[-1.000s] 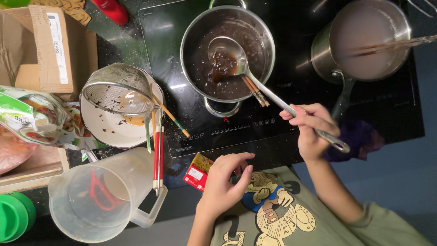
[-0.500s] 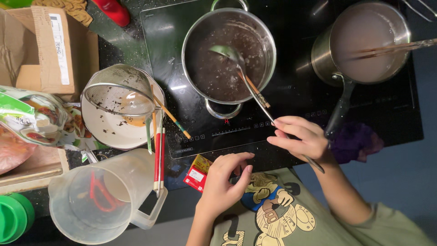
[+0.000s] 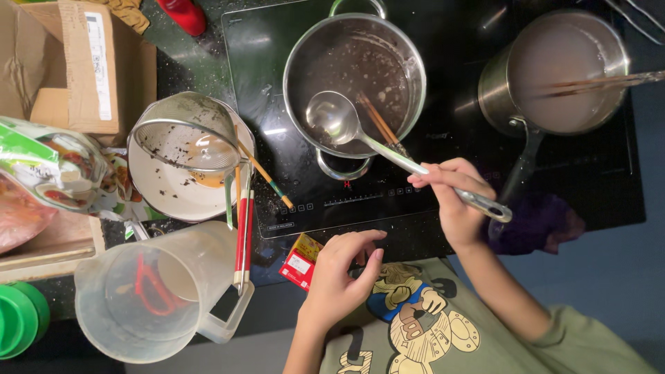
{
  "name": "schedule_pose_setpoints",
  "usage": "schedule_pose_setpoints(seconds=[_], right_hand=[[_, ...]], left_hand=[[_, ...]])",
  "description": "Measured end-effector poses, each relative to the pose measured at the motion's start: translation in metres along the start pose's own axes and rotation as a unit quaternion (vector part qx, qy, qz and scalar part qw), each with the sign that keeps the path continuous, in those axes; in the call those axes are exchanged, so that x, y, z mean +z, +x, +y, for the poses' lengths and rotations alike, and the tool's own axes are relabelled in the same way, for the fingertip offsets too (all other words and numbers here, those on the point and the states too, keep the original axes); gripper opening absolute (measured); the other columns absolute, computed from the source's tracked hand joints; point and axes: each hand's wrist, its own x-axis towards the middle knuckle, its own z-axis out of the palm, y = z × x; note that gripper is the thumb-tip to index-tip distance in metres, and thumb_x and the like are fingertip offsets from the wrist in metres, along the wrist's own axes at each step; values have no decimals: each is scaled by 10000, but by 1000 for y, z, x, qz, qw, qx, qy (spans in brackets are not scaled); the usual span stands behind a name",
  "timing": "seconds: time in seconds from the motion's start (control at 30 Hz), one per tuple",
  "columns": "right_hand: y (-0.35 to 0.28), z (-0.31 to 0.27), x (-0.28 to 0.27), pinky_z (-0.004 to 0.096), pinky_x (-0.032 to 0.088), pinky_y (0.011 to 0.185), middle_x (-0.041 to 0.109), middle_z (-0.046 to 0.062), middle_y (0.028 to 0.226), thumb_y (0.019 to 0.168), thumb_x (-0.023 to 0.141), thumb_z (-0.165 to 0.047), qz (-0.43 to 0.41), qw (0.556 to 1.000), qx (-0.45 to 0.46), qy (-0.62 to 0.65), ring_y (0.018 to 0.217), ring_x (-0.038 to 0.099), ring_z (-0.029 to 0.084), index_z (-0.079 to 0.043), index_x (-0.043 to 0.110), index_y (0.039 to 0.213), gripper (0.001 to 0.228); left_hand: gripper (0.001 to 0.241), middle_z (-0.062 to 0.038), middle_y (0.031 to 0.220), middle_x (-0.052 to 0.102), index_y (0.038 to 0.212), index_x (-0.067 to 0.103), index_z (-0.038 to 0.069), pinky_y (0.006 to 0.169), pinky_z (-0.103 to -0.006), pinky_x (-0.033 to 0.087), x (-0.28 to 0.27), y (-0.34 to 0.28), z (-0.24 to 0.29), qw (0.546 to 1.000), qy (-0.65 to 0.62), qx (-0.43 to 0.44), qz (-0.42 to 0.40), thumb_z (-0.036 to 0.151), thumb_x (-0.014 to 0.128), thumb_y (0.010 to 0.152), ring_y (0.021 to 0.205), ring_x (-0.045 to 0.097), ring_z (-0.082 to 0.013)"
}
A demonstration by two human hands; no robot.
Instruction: The person stirs a pot of boiling pearls on a stovetop, uses a ladle to transfer some to a bowl, pours water into a pitcher at a sink, and strains liquid from a container into the pitcher using a mesh sieve.
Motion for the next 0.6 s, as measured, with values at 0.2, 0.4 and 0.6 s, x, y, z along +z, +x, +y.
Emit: schedule_pose_setpoints(seconds=[0.2,0.4,0.6], right_hand=[[0,0,15,330,628,882,683,152,1115,1039,592,33,27,993,83,81,981,745,249,79,618,1280,246],[-12,5,13,295,582,817,673,131,1120,997,657,29,28,986,146,71,995,701,198,81,588,1321,335],[-26,4,3,219,498,666,632,47,960,934,650,-1,12,921,252,296,839,640,125,-55,526,1289,380]], left_hand=[[232,-12,775,667,1106,726,76,705,-313,500,0,-5,4,1000,0,-6,19,98,730,875,723,600,-164],[225,-11,787,648,1117,715,82,720,-325,474,3,-17,13,999,2,13,30,98,714,893,708,593,-167],[245,-2,806,649,1136,697,91,707,-319,451,9,-44,21,997,-13,18,73,97,724,892,709,613,-152]])
